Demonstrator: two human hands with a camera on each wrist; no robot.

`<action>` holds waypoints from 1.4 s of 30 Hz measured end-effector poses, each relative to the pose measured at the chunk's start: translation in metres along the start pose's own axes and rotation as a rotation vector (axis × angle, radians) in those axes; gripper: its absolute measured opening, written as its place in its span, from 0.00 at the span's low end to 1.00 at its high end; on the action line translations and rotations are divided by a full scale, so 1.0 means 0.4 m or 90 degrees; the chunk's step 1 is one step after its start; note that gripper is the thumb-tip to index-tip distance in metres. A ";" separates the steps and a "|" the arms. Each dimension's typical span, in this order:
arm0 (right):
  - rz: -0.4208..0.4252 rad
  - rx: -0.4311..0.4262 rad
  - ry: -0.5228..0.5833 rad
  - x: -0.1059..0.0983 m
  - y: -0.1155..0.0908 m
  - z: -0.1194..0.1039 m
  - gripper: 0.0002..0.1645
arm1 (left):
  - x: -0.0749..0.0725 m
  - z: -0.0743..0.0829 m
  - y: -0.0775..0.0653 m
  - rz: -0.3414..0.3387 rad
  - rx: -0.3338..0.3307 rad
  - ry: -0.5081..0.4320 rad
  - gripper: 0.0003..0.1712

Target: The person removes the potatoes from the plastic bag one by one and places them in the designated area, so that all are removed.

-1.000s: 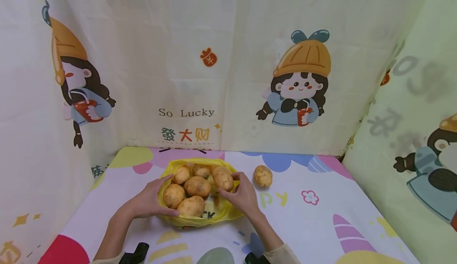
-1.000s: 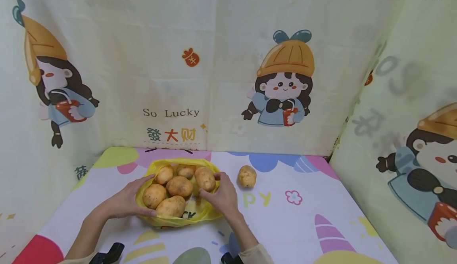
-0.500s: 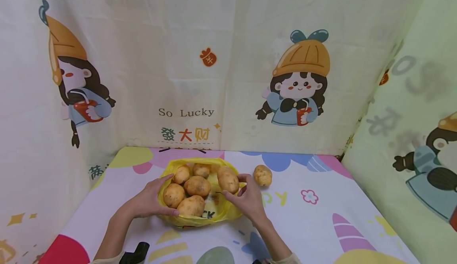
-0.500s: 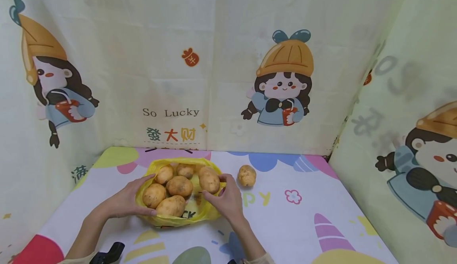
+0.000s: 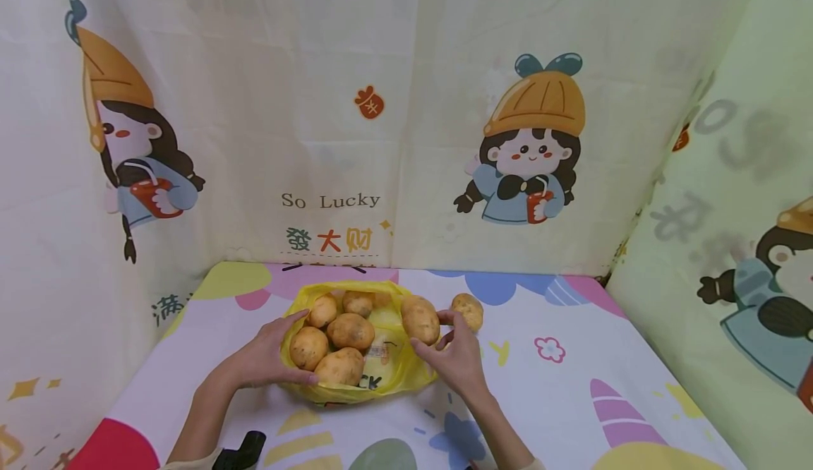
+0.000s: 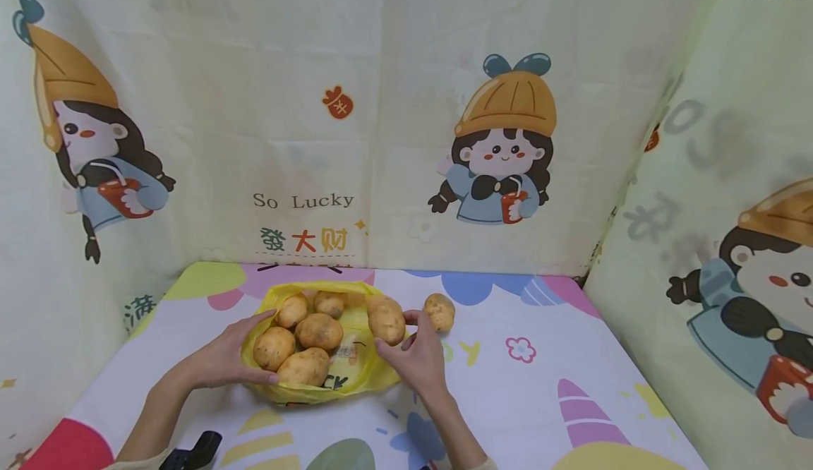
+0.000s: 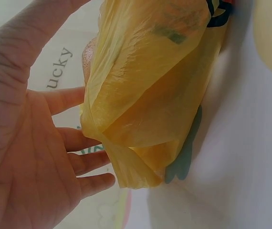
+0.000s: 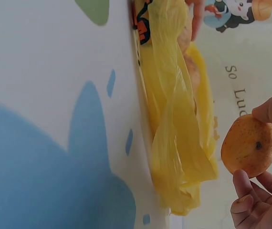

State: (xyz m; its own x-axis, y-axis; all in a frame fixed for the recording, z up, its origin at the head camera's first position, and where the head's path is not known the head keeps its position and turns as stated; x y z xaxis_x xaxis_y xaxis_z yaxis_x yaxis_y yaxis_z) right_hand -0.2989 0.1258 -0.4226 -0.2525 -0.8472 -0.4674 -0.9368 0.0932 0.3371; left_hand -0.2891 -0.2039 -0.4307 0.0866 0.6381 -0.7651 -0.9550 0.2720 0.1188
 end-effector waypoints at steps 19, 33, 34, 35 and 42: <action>0.056 -0.014 -0.008 -0.074 -0.001 0.022 0.38 | 0.003 -0.003 -0.001 -0.014 -0.025 -0.008 0.70; 0.105 0.002 -0.046 -0.142 0.002 0.049 0.37 | 0.001 -0.001 0.003 -0.015 -0.023 -0.003 0.70; 0.106 0.006 -0.048 -0.146 0.002 0.052 0.38 | 0.001 -0.002 0.002 -0.016 -0.024 -0.004 0.70; 0.107 0.010 -0.051 -0.150 0.002 0.055 0.38 | 0.001 -0.002 0.002 -0.016 -0.024 -0.004 0.70; 0.130 0.023 -0.061 -0.177 0.008 0.079 0.39 | 0.001 -0.002 0.002 -0.016 -0.026 -0.004 0.70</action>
State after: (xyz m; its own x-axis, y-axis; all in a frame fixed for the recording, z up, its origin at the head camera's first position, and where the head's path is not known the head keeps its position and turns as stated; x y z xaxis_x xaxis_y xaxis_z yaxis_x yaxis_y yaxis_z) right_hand -0.2917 0.2027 -0.4140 -0.4586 -0.7550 -0.4686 -0.8713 0.2785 0.4041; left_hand -0.2900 -0.2042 -0.4315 0.1125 0.6359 -0.7635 -0.9632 0.2586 0.0735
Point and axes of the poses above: each hand's wrist, its own y-axis towards the middle knuckle, its own x-axis out of the palm, z = x × y, the point moved 8 cm from there along y, towards the middle knuckle, and after that the axes turned 4 degrees about z, right-handed, at the moved point
